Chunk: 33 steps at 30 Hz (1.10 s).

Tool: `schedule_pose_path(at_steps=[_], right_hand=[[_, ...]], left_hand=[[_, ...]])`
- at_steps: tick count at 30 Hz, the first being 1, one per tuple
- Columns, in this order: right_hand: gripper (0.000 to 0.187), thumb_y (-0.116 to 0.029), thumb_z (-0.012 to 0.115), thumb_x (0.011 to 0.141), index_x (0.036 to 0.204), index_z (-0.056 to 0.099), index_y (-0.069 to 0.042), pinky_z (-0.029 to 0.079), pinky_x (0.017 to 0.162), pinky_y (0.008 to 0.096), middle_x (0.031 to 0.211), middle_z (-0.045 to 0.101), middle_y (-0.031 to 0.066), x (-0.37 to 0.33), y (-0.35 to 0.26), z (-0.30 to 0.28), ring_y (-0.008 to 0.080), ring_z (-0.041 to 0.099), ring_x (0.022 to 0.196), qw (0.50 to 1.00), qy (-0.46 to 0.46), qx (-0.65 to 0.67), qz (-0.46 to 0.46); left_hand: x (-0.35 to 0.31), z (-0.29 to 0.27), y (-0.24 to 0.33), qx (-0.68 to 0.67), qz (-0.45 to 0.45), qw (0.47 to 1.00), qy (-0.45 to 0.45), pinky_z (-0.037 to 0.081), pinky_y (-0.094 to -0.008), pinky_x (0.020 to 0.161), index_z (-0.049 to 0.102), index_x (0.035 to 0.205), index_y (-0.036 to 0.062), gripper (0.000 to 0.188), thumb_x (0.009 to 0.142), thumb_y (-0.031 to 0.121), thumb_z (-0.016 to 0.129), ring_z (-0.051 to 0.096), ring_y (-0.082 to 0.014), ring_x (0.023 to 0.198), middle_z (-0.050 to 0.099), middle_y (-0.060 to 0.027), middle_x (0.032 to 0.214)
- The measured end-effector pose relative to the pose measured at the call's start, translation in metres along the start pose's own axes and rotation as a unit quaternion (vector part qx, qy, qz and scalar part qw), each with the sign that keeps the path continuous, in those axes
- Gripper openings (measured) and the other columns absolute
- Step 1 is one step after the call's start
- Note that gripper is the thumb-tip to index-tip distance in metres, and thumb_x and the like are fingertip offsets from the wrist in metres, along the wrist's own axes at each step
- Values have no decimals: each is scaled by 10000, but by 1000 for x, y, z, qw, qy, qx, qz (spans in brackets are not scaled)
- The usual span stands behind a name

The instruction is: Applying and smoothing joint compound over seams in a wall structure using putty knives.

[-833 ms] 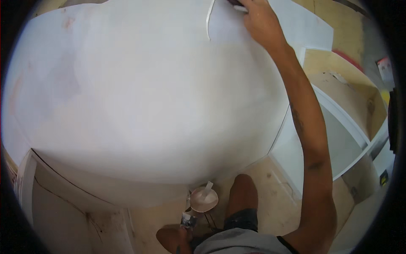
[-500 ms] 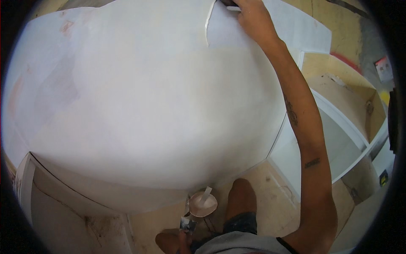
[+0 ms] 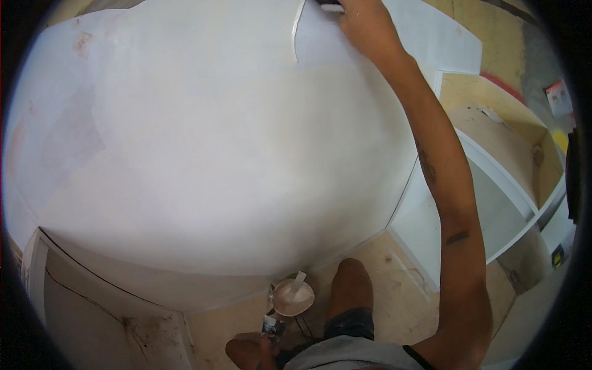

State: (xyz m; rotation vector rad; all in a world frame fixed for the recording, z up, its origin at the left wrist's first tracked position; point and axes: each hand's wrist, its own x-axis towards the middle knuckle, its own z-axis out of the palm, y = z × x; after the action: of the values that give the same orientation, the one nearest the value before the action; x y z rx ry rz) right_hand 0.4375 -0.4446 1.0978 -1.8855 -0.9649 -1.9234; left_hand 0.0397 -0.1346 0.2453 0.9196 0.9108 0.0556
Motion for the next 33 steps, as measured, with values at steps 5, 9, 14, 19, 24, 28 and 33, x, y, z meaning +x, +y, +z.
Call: schedule_pose_path(at_steps=[5, 9, 14, 19, 24, 28, 33], right_hand=[[507, -4, 683, 808, 1288, 629, -158, 491, 955, 419, 1226, 607, 103, -43, -15, 17, 321, 570, 1130, 993, 64, -6, -97], [576, 45, 672, 796, 1324, 602, -174, 474, 1020, 425, 1300, 573, 108, -76, -37, 14, 332, 549, 1191, 995, -31, -24, -94], [597, 55, 645, 816, 1362, 582, -176, 465, 1039, 435, 1349, 538, 110, -112, -45, 12, 331, 510, 1249, 991, -86, -28, -96], [537, 46, 587, 844, 1340, 598, -159, 451, 1052, 446, 1302, 570, 123, -135, -44, 5, 336, 523, 1245, 985, -112, -42, -121], [532, 62, 550, 809, 1297, 616, -138, 470, 1011, 431, 1244, 603, 129, -93, -19, -25, 333, 563, 1164, 996, -52, 14, -69], [522, 87, 538, 809, 1309, 605, -48, 451, 1031, 419, 1277, 579, 199, -36, 30, -30, 382, 541, 1185, 1000, -20, -19, 10], [536, 91, 543, 803, 1317, 596, -52, 447, 1033, 428, 1266, 575, 205, -15, 50, -17, 389, 538, 1186, 1000, 4, -27, 4]], left_hand=[[-8, 10, -2, -18, -35, 997, 71, 487, -427, 587, 611, 899, 89, 165, 882, 219, 511, 564, -280, 642, 575, -97, 755], [-8, -8, -16, -85, 128, 930, -333, 479, -440, 604, 608, 896, 91, 176, 887, 238, 512, 546, -275, 635, 561, -97, 745], [-6, -30, -33, -93, 125, 938, -309, 486, -442, 622, 605, 924, 87, 182, 895, 241, 512, 555, -278, 663, 570, -98, 774], [-10, -24, -36, -102, 118, 944, -292, 492, -444, 641, 602, 953, 84, 189, 903, 243, 512, 565, -280, 692, 579, -100, 803], [-4, -15, -20, -107, 124, 942, -294, 498, -447, 659, 598, 981, 81, 199, 911, 246, 511, 575, -283, 720, 588, -101, 831], [-3, -10, -12, -109, 118, 941, -297, 503, -448, 674, 596, 1004, 78, 208, 917, 248, 511, 583, -285, 743, 595, -102, 854], [7, -12, -14, -120, 122, 943, -286, 509, -450, 692, 593, 1033, 75, 221, 925, 250, 511, 592, -288, 771, 604, -103, 883]])
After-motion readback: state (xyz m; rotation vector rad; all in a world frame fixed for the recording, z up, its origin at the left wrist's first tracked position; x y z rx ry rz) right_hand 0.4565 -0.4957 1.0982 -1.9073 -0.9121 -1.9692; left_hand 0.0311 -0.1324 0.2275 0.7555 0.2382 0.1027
